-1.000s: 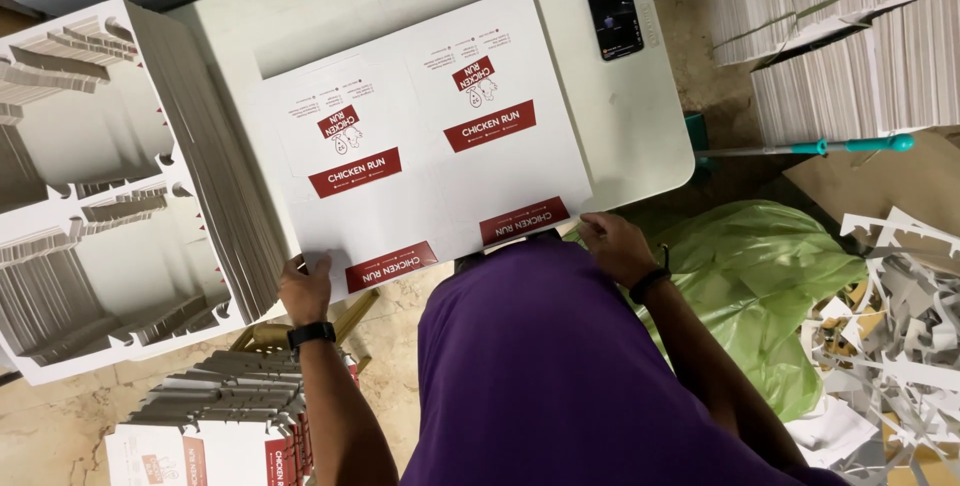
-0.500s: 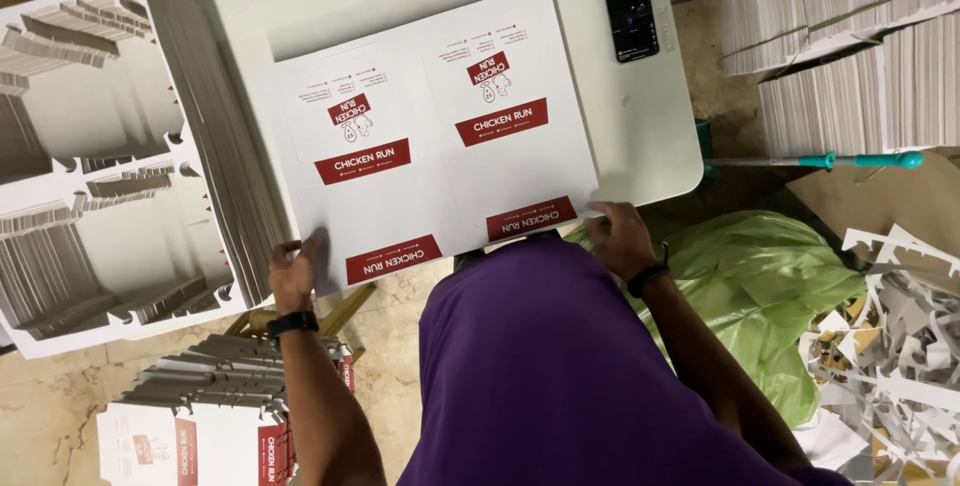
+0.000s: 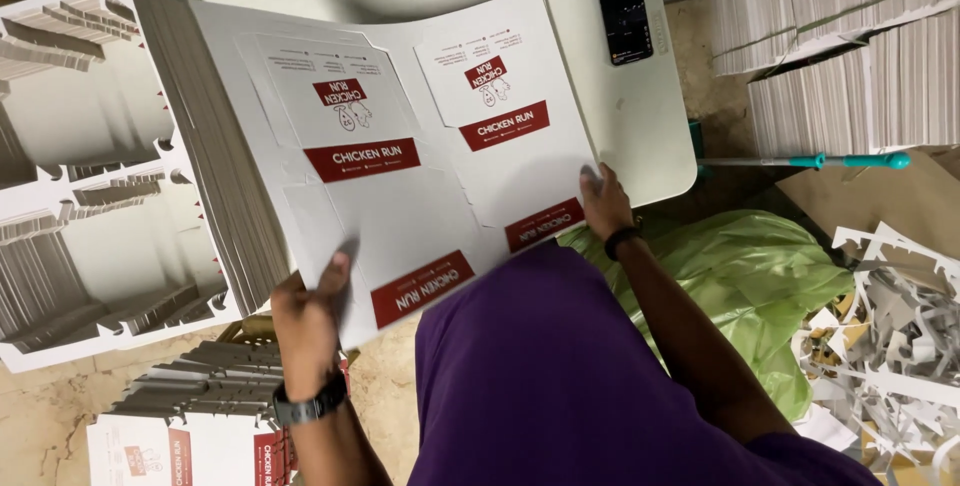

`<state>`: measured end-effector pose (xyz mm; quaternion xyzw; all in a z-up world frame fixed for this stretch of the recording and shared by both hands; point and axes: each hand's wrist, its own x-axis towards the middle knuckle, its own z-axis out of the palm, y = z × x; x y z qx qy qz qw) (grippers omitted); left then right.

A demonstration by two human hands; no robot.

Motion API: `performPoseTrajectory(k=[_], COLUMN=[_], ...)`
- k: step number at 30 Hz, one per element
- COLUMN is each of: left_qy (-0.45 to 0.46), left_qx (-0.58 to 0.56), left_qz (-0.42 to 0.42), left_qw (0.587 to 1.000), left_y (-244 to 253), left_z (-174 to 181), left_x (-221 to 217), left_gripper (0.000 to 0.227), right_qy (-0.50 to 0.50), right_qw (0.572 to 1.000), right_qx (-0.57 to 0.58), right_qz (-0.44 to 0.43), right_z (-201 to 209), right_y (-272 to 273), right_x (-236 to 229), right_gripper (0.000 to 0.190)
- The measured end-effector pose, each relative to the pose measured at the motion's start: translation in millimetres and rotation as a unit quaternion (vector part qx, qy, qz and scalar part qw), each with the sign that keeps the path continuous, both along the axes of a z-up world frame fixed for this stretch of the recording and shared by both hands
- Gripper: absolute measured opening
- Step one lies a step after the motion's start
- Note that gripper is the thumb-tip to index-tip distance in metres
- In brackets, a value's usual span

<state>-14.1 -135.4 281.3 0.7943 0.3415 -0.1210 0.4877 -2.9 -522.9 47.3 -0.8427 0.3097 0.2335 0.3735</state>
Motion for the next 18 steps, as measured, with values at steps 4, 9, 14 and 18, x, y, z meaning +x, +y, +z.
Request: performPoseTrajectory(k=[4, 9, 14, 18], left_qy=[-0.022, 0.087, 0.107, 0.039], left_qx=[-0.105, -0.031, -0.06, -0.042], left_qz=[-0.011, 0.033, 0.076, 0.117], left_qw=[0.994, 0.995, 0.99, 0.991], left_y=[20, 44, 78, 99], left_z=[-7, -71, -119, -153], left_x=[-12, -9, -28, -45], left_gripper=[0.068, 0.057, 0.059, 0.05], right_qy=[-0.002, 0.053, 0.017, -0.003], right_qw=[0.999, 0.998, 0.982, 0.976], right_qx=[0.007, -0.005, 0.176, 0.192], right_qz=[-0.041, 0.028, -0.069, -0.104], right_z=[12, -8, 35, 16], right_y=[-12, -41, 7, 12], right_x=[8, 11, 4, -7], right_gripper=[0.08, 0.07, 0.074, 0.046])
